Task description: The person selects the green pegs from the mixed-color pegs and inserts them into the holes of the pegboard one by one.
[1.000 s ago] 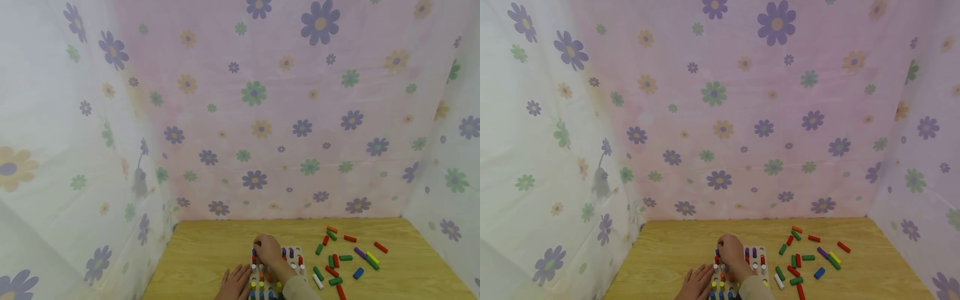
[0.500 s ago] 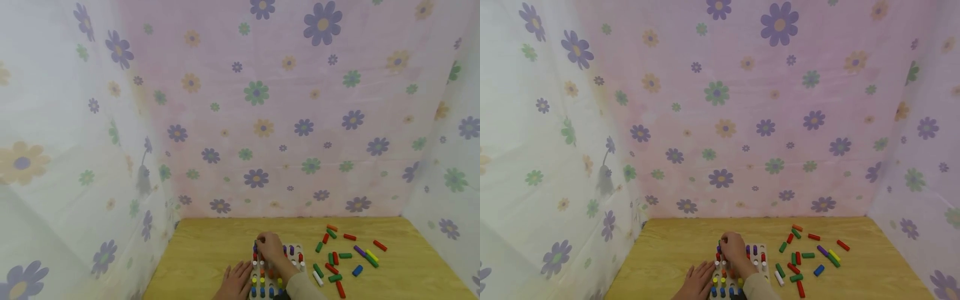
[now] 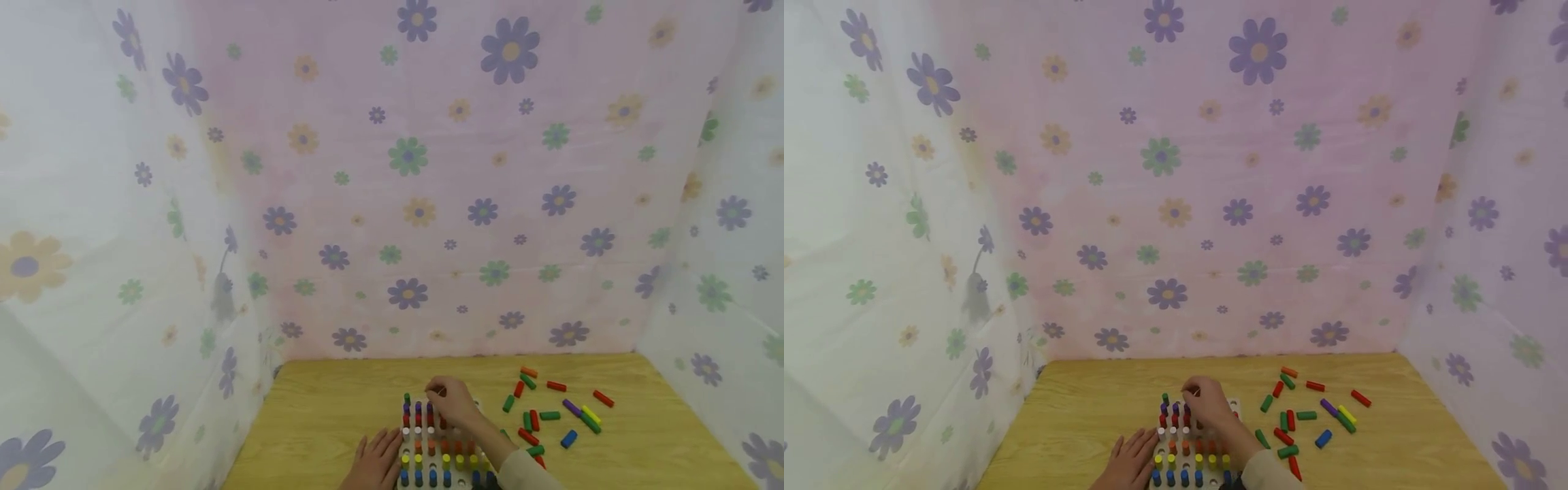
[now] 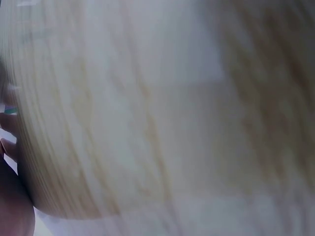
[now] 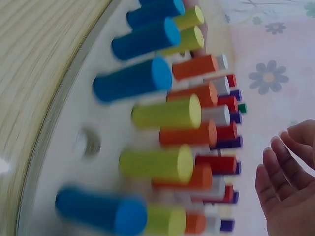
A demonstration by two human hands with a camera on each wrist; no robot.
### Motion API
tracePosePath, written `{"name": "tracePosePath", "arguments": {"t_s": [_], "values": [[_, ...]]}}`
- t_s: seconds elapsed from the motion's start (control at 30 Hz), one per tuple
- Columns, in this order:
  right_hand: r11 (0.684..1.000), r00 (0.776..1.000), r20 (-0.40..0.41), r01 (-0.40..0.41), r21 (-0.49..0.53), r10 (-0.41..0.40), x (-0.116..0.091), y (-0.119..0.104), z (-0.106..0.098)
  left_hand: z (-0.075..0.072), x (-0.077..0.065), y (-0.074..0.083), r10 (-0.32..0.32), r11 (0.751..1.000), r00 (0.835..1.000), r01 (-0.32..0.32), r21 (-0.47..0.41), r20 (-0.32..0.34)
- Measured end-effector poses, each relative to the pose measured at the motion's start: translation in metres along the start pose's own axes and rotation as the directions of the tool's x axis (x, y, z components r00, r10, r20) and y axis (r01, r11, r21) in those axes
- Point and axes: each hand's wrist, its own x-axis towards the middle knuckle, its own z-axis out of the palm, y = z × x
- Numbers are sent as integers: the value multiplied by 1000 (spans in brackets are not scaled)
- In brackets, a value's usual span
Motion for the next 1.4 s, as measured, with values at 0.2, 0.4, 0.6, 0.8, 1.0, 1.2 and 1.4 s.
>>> {"name": "tracePosePath", "arguments": {"t_s": [0.2,0.4,0.6,0.8,1.0,1.2,1.4], "values": [[994,996,65,68,-81,-63,-6,6,-19,0,0,-3,-11,1000,1000,11,14,7],[990,992,104,88,-111,-77,-13,17,-44,-1,2,-4,27,1000,999,-28,-8,-30],[989,994,93,62,-136,-50,-26,29,-67,-3,1,-6,43,999,998,-42,22,-39],[985,999,50,-9,-175,18,-35,41,-89,-4,0,-5,35,999,999,-34,13,-28],[975,998,24,-43,-217,49,-43,54,-107,-2,3,-4,23,1000,1000,-23,11,-4],[971,995,-16,-101,-219,99,-53,64,-120,5,4,-5,17,999,1000,-18,31,5],[965,994,-73,-102,-242,86,-54,70,-134,6,2,-5,27,999,999,-26,37,-19]]}}
